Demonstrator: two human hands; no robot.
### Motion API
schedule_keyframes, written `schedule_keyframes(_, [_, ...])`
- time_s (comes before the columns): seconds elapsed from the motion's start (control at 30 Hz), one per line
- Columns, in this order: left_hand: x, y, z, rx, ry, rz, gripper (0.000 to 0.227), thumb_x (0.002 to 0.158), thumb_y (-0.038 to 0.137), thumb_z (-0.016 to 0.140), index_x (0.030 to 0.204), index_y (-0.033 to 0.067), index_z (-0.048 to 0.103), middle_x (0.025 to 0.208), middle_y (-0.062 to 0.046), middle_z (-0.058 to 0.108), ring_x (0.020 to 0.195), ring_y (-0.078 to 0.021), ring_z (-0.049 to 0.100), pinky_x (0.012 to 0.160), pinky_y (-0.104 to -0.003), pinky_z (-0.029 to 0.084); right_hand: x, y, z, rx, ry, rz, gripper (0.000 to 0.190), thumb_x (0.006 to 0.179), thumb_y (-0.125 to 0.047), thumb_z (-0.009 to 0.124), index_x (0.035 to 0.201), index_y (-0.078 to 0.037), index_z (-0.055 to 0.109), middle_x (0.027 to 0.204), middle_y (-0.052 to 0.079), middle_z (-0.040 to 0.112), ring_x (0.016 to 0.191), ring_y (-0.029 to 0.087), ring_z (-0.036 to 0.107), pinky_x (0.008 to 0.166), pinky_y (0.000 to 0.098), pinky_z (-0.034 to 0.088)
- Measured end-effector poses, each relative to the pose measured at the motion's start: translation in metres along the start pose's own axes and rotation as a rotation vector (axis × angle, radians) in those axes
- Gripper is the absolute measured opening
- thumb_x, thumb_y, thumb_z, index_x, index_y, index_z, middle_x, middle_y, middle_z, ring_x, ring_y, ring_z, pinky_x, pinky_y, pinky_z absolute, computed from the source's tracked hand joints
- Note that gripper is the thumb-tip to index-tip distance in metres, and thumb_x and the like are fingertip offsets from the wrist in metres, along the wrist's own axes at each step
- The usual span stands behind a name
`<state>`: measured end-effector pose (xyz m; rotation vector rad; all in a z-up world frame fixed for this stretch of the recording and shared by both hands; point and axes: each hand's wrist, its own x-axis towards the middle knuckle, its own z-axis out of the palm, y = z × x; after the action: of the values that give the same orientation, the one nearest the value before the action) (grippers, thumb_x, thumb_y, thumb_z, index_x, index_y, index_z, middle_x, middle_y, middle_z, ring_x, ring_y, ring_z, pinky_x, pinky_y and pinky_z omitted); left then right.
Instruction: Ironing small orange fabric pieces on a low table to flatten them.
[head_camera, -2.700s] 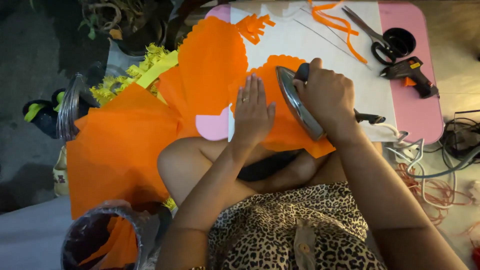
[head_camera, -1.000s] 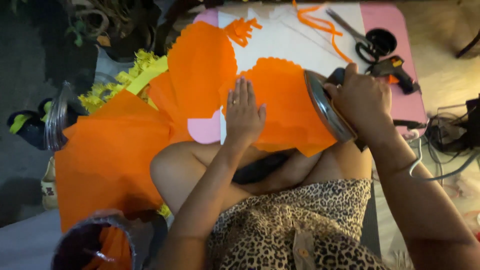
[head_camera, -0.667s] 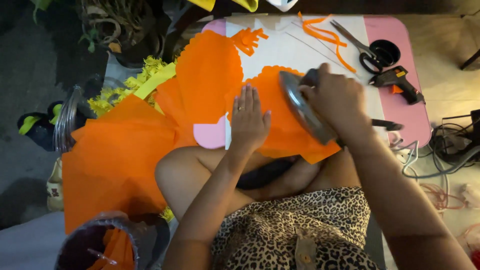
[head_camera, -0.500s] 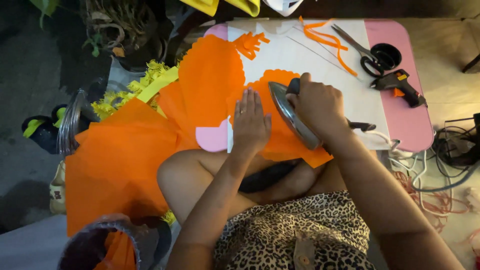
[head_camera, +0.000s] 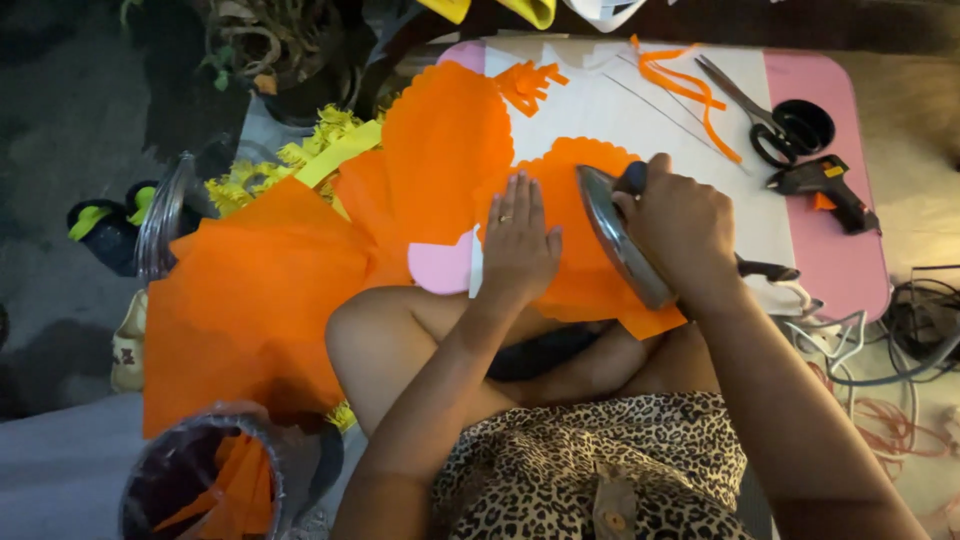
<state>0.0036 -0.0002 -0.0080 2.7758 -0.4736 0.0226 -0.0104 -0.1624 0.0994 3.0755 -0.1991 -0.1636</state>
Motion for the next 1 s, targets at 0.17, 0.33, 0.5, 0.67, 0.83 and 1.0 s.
schedule_keyframes(0.17, [0.001,-0.001,0.003,-0.037,0.001,-0.013,0.063,0.095,0.034,0.033,0.146,-0.0013,0.019,0.155,-0.020,0.013,0.146,-0.0287,0.007,0.118,-0.043,0.001,-0.001,0.012,0.004,-0.013,-0.017,0.033,0.046,0.094,-0.049,0.049,0.105,-0.004,0.050,0.084,0.021,0.070,0.082,0.044,0.069,0.070,0.0510,0.052])
schedule_keyframes(0.33, [0.000,-0.002,0.005,-0.047,-0.004,-0.016,0.064,0.095,0.034,0.032,0.146,-0.0019,0.018,0.155,-0.020,0.011,0.146,-0.0284,0.006,0.118,-0.044,0.001,-0.009,0.026,0.004,-0.055,0.008,0.058,0.045,0.095,-0.048,0.049,0.107,-0.004,0.052,0.084,0.020,0.071,0.081,0.042,0.070,0.070,0.0496,0.052])
schedule_keyframes(0.5, [0.001,-0.007,0.020,-0.046,0.369,0.140,0.063,0.087,0.028,0.048,0.134,-0.0129,0.035,0.145,-0.029,0.031,0.139,-0.0356,0.026,0.113,-0.047,0.021,-0.024,0.036,-0.009,-0.002,0.033,0.063,0.045,0.098,-0.045,0.049,0.103,-0.001,0.054,0.072,0.017,0.068,0.062,0.034,0.068,0.057,0.0399,0.054])
schedule_keyframes(0.67, [0.003,-0.009,0.026,-0.007,0.290,0.105,0.067,0.089,0.032,0.045,0.137,-0.0118,0.030,0.148,-0.027,0.026,0.141,-0.0336,0.020,0.114,-0.046,0.017,-0.019,0.053,0.005,-0.032,0.078,0.028,0.047,0.096,-0.048,0.050,0.102,-0.001,0.054,0.074,0.018,0.069,0.067,0.036,0.069,0.064,0.0423,0.053])
schedule_keyframes(0.83, [0.002,-0.006,0.015,-0.007,0.245,0.089,0.066,0.090,0.033,0.043,0.139,-0.0096,0.028,0.150,-0.024,0.023,0.142,-0.0315,0.017,0.114,-0.045,0.016,-0.011,0.032,-0.008,0.027,0.151,-0.009,0.043,0.096,-0.045,0.053,0.097,-0.001,0.055,0.073,0.020,0.068,0.064,0.037,0.068,0.062,0.0447,0.052])
schedule_keyframes(1.0, [-0.001,0.006,-0.014,0.008,-0.088,-0.029,0.062,0.096,0.035,0.027,0.147,-0.0005,0.016,0.155,-0.019,0.011,0.145,-0.0270,0.004,0.118,-0.042,0.000,0.014,-0.011,-0.006,0.060,0.008,0.026,0.042,0.091,-0.044,0.054,0.107,-0.006,0.052,0.088,0.022,0.069,0.088,0.044,0.067,0.073,0.0506,0.052])
